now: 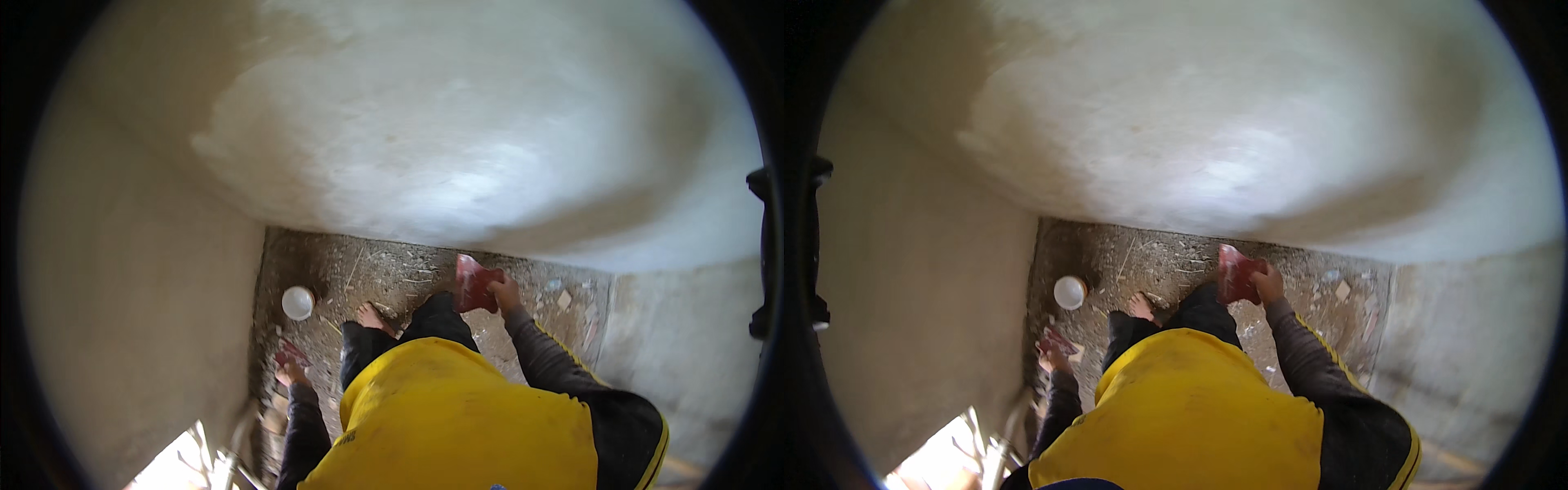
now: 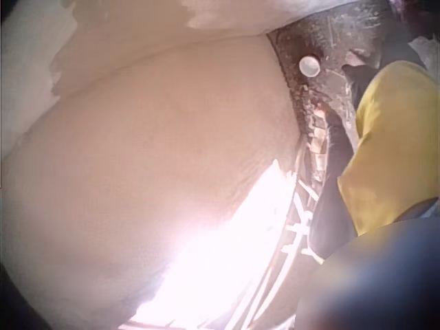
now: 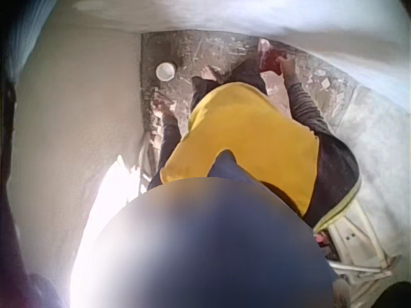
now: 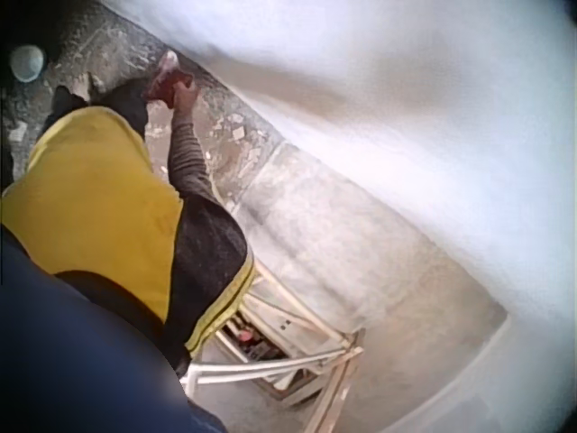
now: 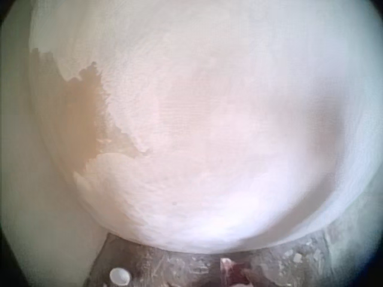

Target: The person applies plaster to a wall using a trowel and a bucket. They repeatedly scoop plaster from the bucket and spread it onto the wall surface, smoothing it out.

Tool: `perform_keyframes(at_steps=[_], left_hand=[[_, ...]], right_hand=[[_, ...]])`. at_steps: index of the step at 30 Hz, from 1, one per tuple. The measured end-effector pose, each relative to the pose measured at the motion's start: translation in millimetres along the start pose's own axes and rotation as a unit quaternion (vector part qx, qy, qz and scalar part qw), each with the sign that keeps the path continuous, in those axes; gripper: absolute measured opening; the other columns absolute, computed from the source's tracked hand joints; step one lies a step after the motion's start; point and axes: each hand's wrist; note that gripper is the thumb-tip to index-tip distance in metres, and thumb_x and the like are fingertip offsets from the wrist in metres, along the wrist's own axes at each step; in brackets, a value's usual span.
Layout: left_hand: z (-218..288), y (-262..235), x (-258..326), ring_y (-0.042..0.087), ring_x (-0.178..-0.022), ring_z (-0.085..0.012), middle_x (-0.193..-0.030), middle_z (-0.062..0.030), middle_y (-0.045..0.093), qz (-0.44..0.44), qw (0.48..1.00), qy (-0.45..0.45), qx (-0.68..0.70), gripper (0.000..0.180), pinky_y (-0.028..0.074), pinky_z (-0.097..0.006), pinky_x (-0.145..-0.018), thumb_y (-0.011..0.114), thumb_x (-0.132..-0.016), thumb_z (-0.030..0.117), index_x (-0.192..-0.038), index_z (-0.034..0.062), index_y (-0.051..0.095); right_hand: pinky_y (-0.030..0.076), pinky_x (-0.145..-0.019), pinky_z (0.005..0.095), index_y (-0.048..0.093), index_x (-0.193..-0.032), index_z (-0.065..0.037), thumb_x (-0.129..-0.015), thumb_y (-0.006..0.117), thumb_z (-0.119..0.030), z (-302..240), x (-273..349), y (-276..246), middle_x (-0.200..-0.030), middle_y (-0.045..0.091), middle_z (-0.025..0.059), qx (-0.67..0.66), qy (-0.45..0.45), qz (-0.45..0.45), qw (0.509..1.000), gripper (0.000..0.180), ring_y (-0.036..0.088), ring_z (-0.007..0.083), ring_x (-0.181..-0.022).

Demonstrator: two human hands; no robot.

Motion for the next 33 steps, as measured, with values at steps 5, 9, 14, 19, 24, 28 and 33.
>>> perform_keyframes(at_steps=[5, 9, 14, 19, 24, 28, 33], left_hand=[[33, 27, -21, 0.061, -0.081, -0.0152, -0.099, -0.0012, 0.069, -0.064, 0.998, 0.028, 0.003, 0.024, 0.048, -0.033, -0.072, 0.065, -0.087, 0.005, -0.111, 0.0045, 0.068], [31, 23, -42, 0.064, -0.087, -0.0182, -0.104, -0.0047, 0.07, -0.102, 0.99, 0.055, -0.08, 0.03, 0.05, -0.035, -0.079, 0.066, -0.089, 0.006, -0.118, 0.0024, 0.065], [18, 6, -62, 0.066, -0.095, -0.0201, -0.109, -0.0083, 0.07, -0.078, 0.993, -0.002, -0.093, 0.036, 0.051, -0.035, -0.088, 0.066, -0.089, 0.007, -0.125, 0.0011, 0.062], [14, -4, -72, 0.066, -0.095, -0.021, -0.108, -0.0081, 0.07, -0.109, 0.984, -0.042, -0.134, 0.035, 0.05, -0.036, -0.092, 0.066, -0.089, 0.007, -0.124, 0.0045, 0.064], [42, 25, -56, 0.065, -0.092, -0.0238, -0.104, -0.0063, 0.067, -0.184, 0.967, 0.003, -0.178, 0.027, 0.053, -0.042, -0.081, 0.067, -0.088, 0.008, -0.115, 0.0075, 0.065], [98, 66, -13, 0.065, -0.09, -0.0242, -0.102, -0.0056, 0.067, -0.188, 0.975, -0.115, -0.028, 0.024, 0.054, -0.043, -0.076, 0.065, -0.091, 0.01, -0.115, 0.0066, 0.065], [178, 105, -7, 0.064, -0.094, -0.0219, -0.106, -0.0069, 0.066, -0.404, 0.907, -0.084, -0.08, 0.028, 0.053, -0.039, -0.08, 0.066, -0.094, 0.016, -0.119, 0.0049, 0.062]], right_hand=[[0.054, -0.075, 0.0324, 0.07, -0.107, 0.0, -0.073, 0.06, -0.007, 0, 3, 20, -0.092, 0.071, 0.0058, -0.033, -0.047, -0.002, 0.998, 0.036, 0.065, 0.0165, -0.081], [0.053, -0.075, 0.031, 0.068, -0.105, 0.0, -0.075, 0.06, -0.004, 13, 17, 30, -0.09, 0.068, 0.0044, -0.103, -0.04, 0.05, 0.993, 0.031, 0.063, 0.016, -0.079], [0.057, -0.087, 0.0385, 0.058, -0.128, -0.002, -0.083, 0.062, -0.007, -15, 50, 44, -0.111, 0.067, 0.0086, -0.451, 0.021, -0.01, 0.892, 0.046, 0.067, 0.0213, -0.097], [0.056, -0.097, 0.0428, 0.05, -0.137, -0.002, -0.09, 0.066, -0.013, -91, 66, 29, -0.123, 0.062, 0.0092, -0.546, -0.098, -0.152, 0.818, 0.051, 0.065, 0.0234, -0.111], [0.056, -0.097, 0.0437, 0.05, -0.137, -0.004, -0.092, 0.064, -0.01, -148, 79, 29, -0.125, 0.063, 0.0098, -0.561, -0.133, -0.168, 0.799, 0.048, 0.065, 0.0242, -0.114], [0.058, -0.095, 0.0435, 0.053, -0.136, -0.005, -0.093, 0.063, -0.008, -162, 113, 39, -0.122, 0.065, 0.0092, -0.593, -0.146, -0.161, 0.776, 0.044, 0.067, 0.0231, -0.109], [0.059, -0.089, 0.0385, 0.056, -0.131, -0.007, -0.093, 0.063, -0.01, -126, 125, 74, -0.117, 0.067, 0.0061, -0.638, -0.089, -0.09, 0.76, 0.039, 0.069, 0.0193, -0.1]])
Point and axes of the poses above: each hand's wrist, its own x-axis away from the middle knuckle, its own y-axis out of the palm, z = x × y
